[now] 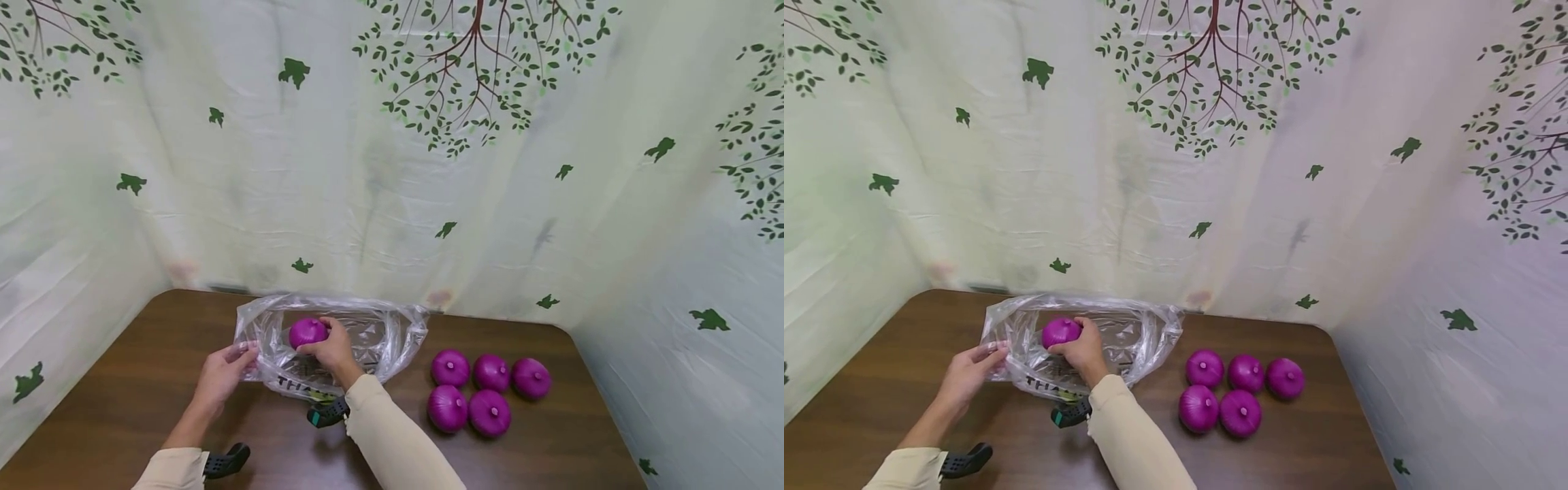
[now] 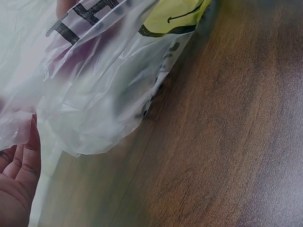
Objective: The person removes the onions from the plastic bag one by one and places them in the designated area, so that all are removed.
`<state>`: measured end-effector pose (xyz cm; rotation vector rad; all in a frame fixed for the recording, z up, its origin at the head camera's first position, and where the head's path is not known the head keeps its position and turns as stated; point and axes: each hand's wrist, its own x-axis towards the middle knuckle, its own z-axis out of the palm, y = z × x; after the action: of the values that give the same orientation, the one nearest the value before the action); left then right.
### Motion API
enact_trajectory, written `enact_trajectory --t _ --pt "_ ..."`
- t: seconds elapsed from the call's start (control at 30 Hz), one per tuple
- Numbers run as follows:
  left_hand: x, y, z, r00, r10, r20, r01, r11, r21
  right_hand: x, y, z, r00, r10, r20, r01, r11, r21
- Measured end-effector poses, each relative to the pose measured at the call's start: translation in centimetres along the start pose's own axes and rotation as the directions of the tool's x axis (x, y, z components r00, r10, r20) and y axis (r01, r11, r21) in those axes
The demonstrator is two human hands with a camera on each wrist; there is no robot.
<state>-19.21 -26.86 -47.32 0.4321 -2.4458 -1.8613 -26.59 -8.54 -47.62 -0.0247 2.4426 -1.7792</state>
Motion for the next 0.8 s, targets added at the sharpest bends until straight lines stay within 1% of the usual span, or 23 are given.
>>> enact_trajectory --t 0.13,0.27,0.37,0.53,0.67,0.8 --pt "0.1 0.0 0.0 1.0 0.011 0.001 -0.011 1.0 0.008 -0.1 0.0 -0.7 1.0 -0.026 0.002 0.026 1.0 -0.005" --pt "0.0 0.1 -0.1 1.0 0.024 0.003 -0.024 1.0 0.019 -0.2 0.0 -1.5 0.999 -0.034 0.011 0.033 0.999 0.024" --pt "0.0 0.2 -0.1 1.0 0.028 0.006 -0.028 0.999 0.025 -0.5 -0.1 -2.1 0.999 -0.033 0.026 0.032 0.999 0.028" --pt "0.0 0.1 -0.2 1.0 0.015 0.013 -0.016 0.999 0.042 -0.9 0.0 -3.5 0.997 -0.06 0.045 0.06 0.998 0.012" --pt "0.0 0.1 -0.1 1.0 0.003 0.016 -0.004 0.999 0.054 -1.3 0.3 -4.8 0.995 -0.074 0.06 0.073 0.997 0.017" --pt "0.0 0.1 0.0 1.0 -0.003 0.023 0.001 0.998 0.064 -1.7 0.5 -6.1 0.994 -0.09 0.054 0.09 0.996 0.005"
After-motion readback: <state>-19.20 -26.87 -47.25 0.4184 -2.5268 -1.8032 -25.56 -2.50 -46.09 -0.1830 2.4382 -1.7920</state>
